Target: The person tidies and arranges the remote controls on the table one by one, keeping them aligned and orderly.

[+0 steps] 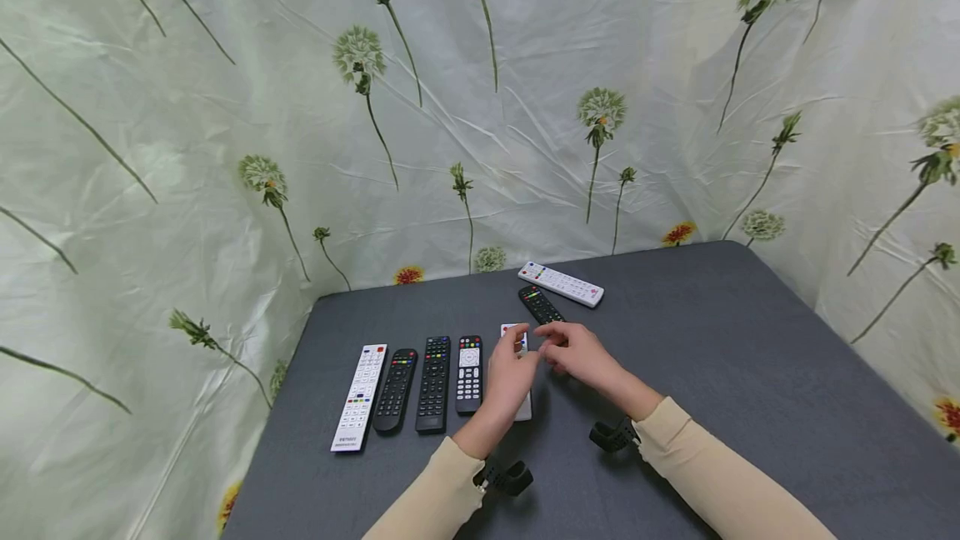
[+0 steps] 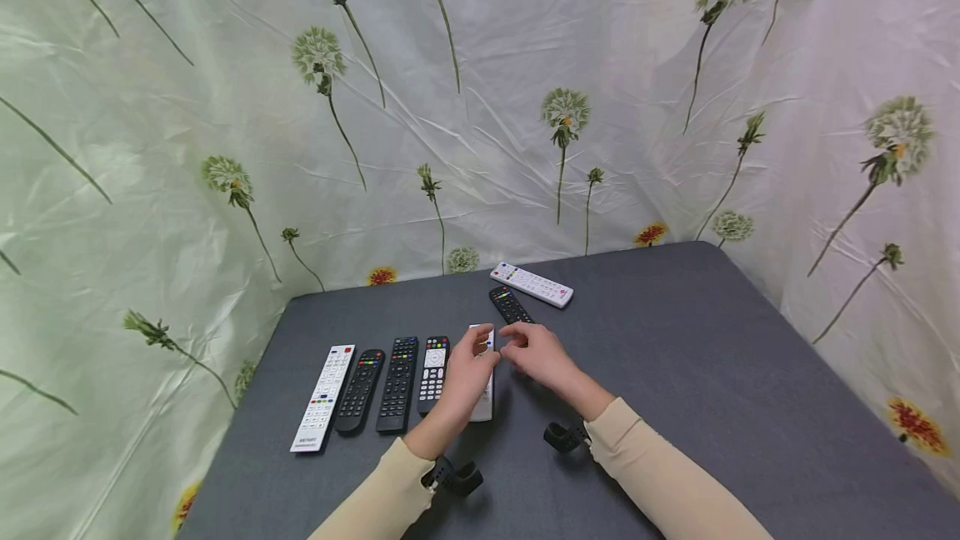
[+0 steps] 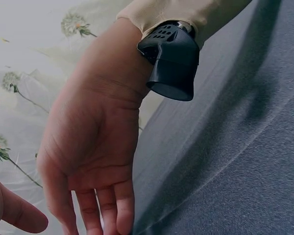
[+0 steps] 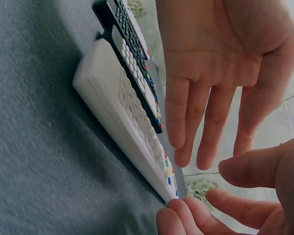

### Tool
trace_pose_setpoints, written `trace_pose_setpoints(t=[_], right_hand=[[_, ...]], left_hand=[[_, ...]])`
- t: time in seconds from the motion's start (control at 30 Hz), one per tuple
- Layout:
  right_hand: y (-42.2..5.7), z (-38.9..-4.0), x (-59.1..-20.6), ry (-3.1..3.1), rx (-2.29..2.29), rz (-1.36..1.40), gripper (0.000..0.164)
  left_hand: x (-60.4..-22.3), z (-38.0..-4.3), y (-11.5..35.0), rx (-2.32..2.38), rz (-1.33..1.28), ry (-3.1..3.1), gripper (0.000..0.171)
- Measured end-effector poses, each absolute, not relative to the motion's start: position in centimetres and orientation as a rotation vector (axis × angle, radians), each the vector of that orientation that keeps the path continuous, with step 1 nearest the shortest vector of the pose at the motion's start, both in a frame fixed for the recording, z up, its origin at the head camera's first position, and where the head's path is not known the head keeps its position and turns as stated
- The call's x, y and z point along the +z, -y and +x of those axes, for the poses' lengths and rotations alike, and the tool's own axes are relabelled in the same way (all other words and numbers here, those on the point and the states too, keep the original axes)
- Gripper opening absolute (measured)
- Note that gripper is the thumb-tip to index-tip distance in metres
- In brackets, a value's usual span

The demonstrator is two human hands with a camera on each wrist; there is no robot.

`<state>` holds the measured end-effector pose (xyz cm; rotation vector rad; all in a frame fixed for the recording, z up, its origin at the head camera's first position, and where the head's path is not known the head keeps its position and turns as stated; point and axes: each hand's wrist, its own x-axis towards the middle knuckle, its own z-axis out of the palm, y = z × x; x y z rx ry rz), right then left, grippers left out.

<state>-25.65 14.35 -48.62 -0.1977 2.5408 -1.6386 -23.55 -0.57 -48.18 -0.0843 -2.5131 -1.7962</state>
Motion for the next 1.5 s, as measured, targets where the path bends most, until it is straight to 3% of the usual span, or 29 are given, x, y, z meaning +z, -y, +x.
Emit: trace_pose_setpoints(t=[0.33,0.93,1.5], right_hand=[[-15.2,-27.0,-48.7,-2.803,-1.509,-0.038,0.038],[-16.7,-28.6,-50.7,-2.98,-1.422,0.048,0.041],[-17.1,-28.4,-51.5,-2.702,-1.715,0.131,0.041]], left_hand=[[-48.8,-24.8,-0.8,-1.975,-0.071,2.531,0.048],[-49.7,-27.6,-3.9,-2.407,0.043,2.362,0.073],[-49.5,-27.4,-3.8,-2.272,0.177,2.431,0.066]])
